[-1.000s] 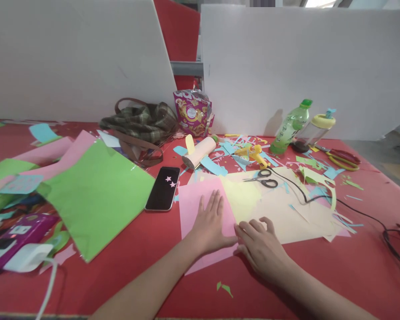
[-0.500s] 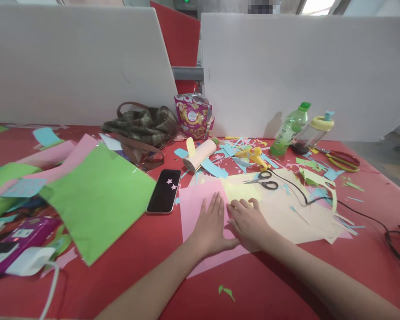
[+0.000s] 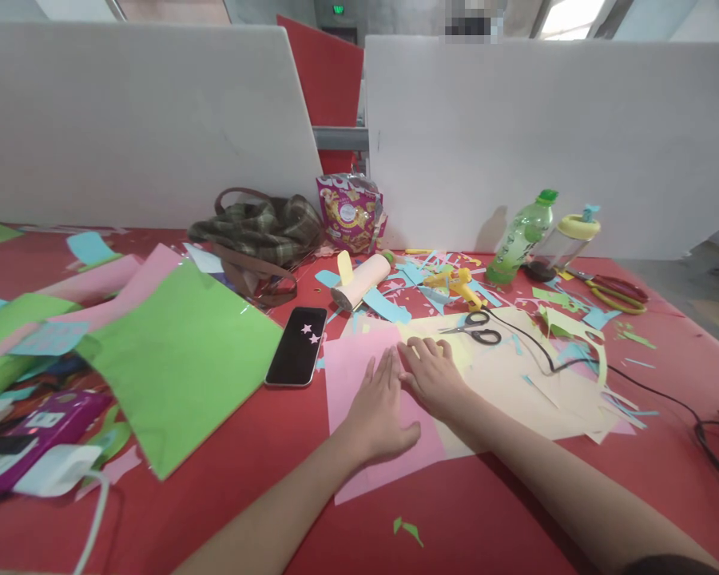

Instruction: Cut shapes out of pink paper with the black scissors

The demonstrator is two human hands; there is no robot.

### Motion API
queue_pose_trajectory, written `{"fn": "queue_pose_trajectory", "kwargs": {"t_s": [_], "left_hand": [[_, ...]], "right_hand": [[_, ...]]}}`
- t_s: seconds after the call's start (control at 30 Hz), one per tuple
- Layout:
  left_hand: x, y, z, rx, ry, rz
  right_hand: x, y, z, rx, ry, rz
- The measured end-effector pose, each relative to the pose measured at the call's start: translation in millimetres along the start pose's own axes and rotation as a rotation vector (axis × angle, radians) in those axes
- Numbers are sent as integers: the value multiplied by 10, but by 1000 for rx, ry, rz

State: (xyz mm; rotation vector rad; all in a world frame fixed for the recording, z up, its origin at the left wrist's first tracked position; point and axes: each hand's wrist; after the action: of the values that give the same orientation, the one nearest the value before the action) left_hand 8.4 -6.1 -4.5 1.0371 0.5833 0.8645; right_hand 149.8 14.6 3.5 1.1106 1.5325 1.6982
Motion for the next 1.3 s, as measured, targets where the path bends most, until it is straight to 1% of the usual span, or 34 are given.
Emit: {"fn": "queue_pose_trajectory", "kwargs": {"t_s": [0.07, 0.13, 0.2, 0.27, 0.33, 0.47, 0.57, 0.63, 0.73, 0.83, 0.9, 1.03, 1.13, 1.3], "left_hand": [[-2, 13, -28, -134, 36, 43], [0, 24, -66, -276, 78, 117], [7, 35, -111, -347, 118, 208], [14, 50, -154, -314, 172, 288], [15, 73, -190, -220, 226, 337], [4, 123, -234, -54, 273, 368], [0, 147, -260, -26, 286, 371], [4, 163, -281, -58, 294, 377], [15, 210, -303, -207, 327, 346], [23, 284, -295, -404, 369, 269], [23, 333, -276, -504, 371, 231], [16, 393, -246, -578, 400, 183], [15, 396, -260, -620, 433, 160], [28, 355, -319, -735, 471, 161]], "right_hand": [[-1, -19, 13, 30, 52, 10], [-4, -26, 23, 75, 134, 3], [-6, -21, 28, 123, 192, -16], [-8, -5, 26, 164, 214, -24], [-10, 16, 19, 189, 224, -17], [-12, 46, 6, 176, 236, 30], [-11, 46, 7, 148, 258, 72], [-10, 36, 12, 134, 259, 98], [-17, 7, 24, 144, 234, 137], [-34, -39, 53, 222, 232, 174], [-46, -77, 82, 267, 225, 194], [-50, -144, 135, 308, 167, 238], [-51, -145, 142, 335, 152, 259], [-66, -54, 116, 364, 176, 263]]}}
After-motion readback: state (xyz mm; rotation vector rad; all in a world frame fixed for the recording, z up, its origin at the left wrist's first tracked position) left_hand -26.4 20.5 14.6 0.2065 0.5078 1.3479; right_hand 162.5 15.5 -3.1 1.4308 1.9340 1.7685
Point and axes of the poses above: each hand's wrist, its own x-axis towards the middle knuckle, its own y-axis out of the back of the hand, z = x × y, and after that the axes turned 4 degrees about y, right-handed
